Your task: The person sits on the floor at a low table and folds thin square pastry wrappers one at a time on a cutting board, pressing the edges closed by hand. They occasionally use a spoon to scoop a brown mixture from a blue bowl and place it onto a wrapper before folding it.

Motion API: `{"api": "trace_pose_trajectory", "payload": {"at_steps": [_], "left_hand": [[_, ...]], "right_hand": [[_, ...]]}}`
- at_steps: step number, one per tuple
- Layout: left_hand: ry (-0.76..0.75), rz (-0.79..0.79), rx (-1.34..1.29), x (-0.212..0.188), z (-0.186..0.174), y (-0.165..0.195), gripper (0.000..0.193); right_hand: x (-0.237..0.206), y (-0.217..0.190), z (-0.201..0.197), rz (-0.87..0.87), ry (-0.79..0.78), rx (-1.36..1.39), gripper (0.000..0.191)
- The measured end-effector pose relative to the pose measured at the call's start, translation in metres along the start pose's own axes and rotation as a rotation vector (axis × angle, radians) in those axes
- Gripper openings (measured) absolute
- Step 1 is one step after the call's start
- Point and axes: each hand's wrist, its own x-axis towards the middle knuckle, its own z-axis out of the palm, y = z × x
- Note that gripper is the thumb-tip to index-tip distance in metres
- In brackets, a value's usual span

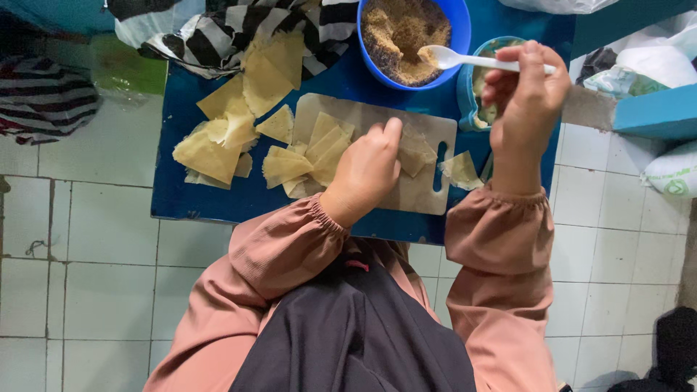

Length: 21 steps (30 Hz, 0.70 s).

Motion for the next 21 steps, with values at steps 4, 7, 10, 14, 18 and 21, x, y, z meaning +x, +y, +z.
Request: {"api": "trace_pose_trajectory", "payload": {"at_steps": [4,7,10,14,18,21], "left_hand": [[0.025,0.024,-0.04,-0.003,-0.001,-0.001,0.034],[0.029,0.022,-0.07,-0.007,-0.004,-0.002,0.035],[0.029,0.03,-0.093,-0.009,-0.004,-0.003,0.035],[0.059,0.043,-0.117,-0.01,-0.002,-0.004,0.034],[0.079,0.032,-0.141,-0.013,0.003,-0.003,0.029],[0.102,0.02,-0.199,-0.015,0.004,-0.002,0.023]], "right_hand": [[-0.032,-0.011,-0.017,0.085,0.067,0.077,0.026],[-0.074,-0.013,-0.027,0.091,0.021,0.077,0.024],[-0.112,-0.003,-0.024,0.116,0.104,-0.039,0.026],[-0.148,0.006,-0.02,0.01,0.06,-0.295,0.03],[-0.161,0.008,-0.019,-0.293,-0.155,-0.589,0.024],[-0.157,0.004,-0.019,-0.598,-0.405,-0.807,0.013]]}}
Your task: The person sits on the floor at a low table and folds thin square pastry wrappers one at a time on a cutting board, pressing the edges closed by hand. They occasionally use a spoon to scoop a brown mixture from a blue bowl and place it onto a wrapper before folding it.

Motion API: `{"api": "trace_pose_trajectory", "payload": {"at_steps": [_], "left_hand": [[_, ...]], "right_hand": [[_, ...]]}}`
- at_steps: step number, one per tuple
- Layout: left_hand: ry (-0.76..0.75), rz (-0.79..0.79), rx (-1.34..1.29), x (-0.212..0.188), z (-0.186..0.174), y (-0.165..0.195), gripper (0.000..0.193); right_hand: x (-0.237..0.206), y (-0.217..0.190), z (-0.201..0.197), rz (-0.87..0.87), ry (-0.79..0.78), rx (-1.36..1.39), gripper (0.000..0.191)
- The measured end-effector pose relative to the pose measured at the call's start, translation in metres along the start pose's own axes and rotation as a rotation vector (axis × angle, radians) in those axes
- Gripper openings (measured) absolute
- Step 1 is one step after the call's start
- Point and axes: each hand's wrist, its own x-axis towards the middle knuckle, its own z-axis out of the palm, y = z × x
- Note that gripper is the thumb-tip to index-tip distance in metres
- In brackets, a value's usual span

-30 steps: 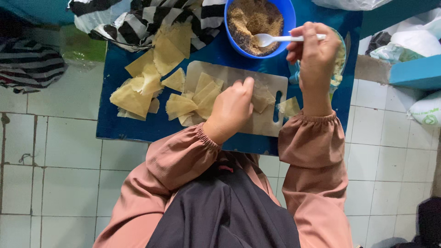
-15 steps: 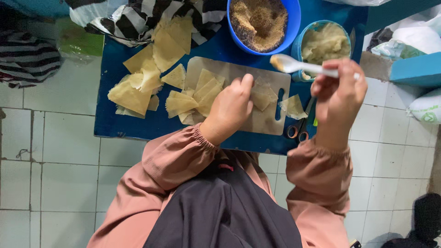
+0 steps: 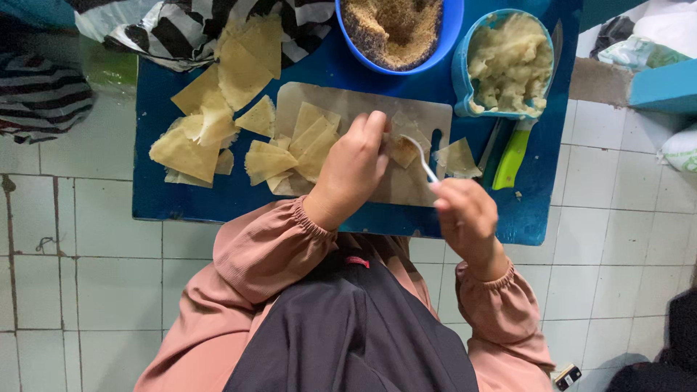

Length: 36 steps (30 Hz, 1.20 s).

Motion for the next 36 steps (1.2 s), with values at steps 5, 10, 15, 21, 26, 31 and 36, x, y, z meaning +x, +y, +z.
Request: {"api": "trace_pose_trajectory", "payload": {"at_steps": [5,10,15,21,26,31,36], "left_hand": [[0.045,0.045,-0.05,0.001,0.0,0.002,0.023],[0.043,0.061,-0.154,-0.002,0.002,0.001,0.025],[0.019,0.105,-0.089,-0.004,0.009,-0.002,0.025],[0.0,0.168,0.02,-0.003,0.009,-0.002,0.019],[-0.001,0.151,0.169,0.001,0.007,-0.004,0.019],[-0.013,0.135,0.199,0.0,0.01,-0.007,0.02],[0.011,0.123,0.192,0.0,0.009,-0.006,0.016]], "right_hand": [[0.012,-0.004,-0.008,-0.344,-0.176,-0.238,0.021],[0.03,0.002,-0.007,-0.319,0.042,-0.237,0.018],[0.104,0.03,0.02,0.081,0.332,0.157,0.01],[0.158,0.024,0.016,-0.167,0.278,-0.437,0.016],[0.093,-0.006,0.006,0.277,-0.027,-0.377,0.005],[0.062,0.009,0.023,0.449,-0.188,-0.369,0.012],[0.064,0.023,0.021,0.608,-0.168,-0.074,0.01]]}}
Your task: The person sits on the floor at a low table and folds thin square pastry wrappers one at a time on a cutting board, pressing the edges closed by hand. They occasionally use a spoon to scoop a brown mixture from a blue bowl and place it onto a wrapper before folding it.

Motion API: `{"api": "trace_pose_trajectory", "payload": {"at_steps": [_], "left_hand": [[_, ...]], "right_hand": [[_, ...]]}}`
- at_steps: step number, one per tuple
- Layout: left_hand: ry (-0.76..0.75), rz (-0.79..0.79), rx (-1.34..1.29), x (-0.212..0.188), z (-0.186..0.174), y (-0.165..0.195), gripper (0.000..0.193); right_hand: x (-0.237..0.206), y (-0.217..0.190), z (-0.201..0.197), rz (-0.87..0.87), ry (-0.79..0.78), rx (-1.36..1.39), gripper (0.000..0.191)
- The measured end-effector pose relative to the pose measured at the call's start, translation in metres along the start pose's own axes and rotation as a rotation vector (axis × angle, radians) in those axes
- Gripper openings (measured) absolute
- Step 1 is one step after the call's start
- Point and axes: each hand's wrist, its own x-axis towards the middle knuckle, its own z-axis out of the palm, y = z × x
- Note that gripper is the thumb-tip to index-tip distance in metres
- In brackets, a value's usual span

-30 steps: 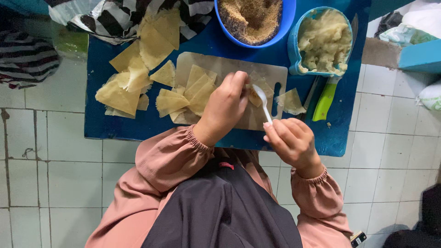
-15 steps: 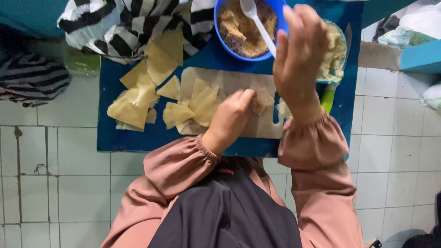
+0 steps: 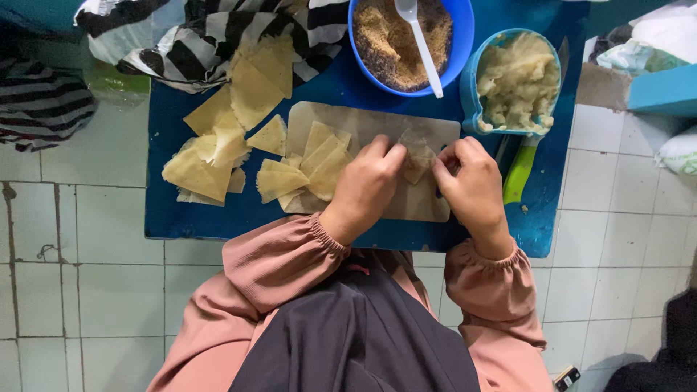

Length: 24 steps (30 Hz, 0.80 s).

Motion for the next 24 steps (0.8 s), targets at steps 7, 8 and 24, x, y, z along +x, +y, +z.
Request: {"api": "trace_pose_trajectory", "payload": {"at_steps": [7,8,24], "left_hand": [[-0.004,-0.005,-0.033,0.002,0.0,-0.001,0.018],[0.0,-0.003,-0.038,0.002,0.0,-0.001,0.019],[-0.017,0.093,0.003,0.004,-0.011,0.002,0.019]], "right_hand": [[-0.004,-0.006,0.0,0.166,-0.048,0.33,0.011],[-0.005,-0.006,0.001,0.211,-0.056,0.362,0.015],[-0.005,-0.013,-0.003,-0.498,-0.044,-0.235,0.027]]}}
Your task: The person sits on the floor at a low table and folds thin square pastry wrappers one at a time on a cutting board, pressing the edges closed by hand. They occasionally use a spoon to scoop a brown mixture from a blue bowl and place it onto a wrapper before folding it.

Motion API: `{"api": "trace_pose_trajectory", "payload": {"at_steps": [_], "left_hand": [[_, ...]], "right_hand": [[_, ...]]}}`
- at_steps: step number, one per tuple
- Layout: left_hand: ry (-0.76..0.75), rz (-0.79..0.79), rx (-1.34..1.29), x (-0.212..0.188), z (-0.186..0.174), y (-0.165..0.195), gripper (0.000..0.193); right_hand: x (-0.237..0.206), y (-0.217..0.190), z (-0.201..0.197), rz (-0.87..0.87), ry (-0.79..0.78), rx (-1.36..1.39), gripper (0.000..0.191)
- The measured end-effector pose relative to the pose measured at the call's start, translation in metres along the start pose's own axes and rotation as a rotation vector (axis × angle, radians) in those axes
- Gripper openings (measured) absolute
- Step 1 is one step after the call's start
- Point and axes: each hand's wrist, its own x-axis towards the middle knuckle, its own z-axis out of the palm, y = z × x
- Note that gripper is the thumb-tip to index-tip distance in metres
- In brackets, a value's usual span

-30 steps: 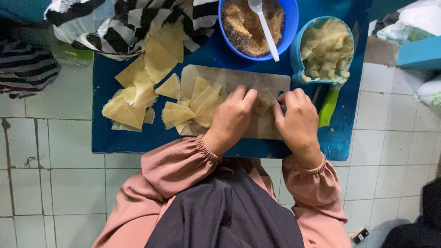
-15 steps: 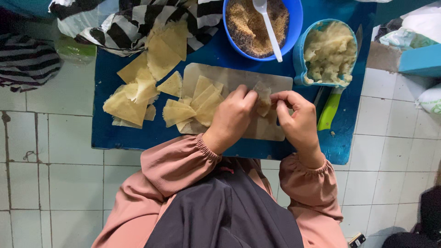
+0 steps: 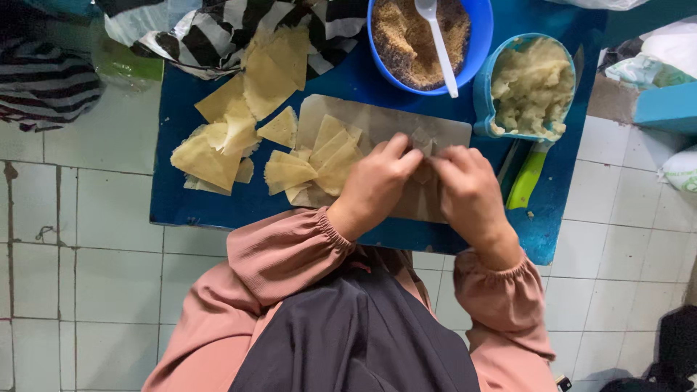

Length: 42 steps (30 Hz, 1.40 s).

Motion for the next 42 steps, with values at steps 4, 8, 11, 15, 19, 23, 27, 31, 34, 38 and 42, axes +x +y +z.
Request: {"api": "trace_pose_trajectory", "payload": {"at_steps": [4,8,11,15,19,23,27,31,34,38,42], "left_hand": [[-0.058,0.047,0.101,-0.003,0.0,0.0,0.017],[-0.013,0.112,0.058,-0.008,-0.002,0.001,0.016],[-0.053,0.114,0.142,-0.008,0.0,-0.002,0.014],[-0.044,0.038,0.158,-0.002,0.012,-0.006,0.012],[-0.051,-0.105,0.027,0.009,0.02,-0.013,0.013],[-0.056,-0.168,-0.098,0.016,0.021,-0.017,0.008],[-0.083,-0.012,0.046,0.011,0.014,-0.016,0.007],[-0.103,0.051,0.054,0.017,0.007,-0.018,0.006],[-0.103,0.009,0.039,0.023,0.006,-0.018,0.005],[-0.16,-0.026,0.058,0.027,0.003,-0.018,0.004],[-0.161,0.018,0.054,0.024,-0.003,-0.013,0.006]], "right_hand": [[-0.006,0.001,-0.009,-0.18,-0.002,-0.201,0.03],[-0.004,0.007,0.007,-0.053,0.149,0.02,0.018],[-0.001,0.012,0.022,0.178,0.178,0.161,0.01],[0.003,0.015,0.027,0.214,0.169,0.279,0.011],[0.004,0.018,0.015,0.062,0.076,0.201,0.01],[0.008,0.027,0.012,0.0,0.015,0.154,0.009],[0.015,0.038,0.015,0.047,-0.02,0.277,0.012],[0.014,0.033,0.009,0.005,-0.003,0.191,0.016],[0.0,0.014,-0.001,-0.162,0.071,0.02,0.018],[-0.01,0.001,-0.009,-0.321,0.02,-0.246,0.022],[-0.007,0.005,-0.002,-0.314,-0.003,-0.289,0.025]]}}
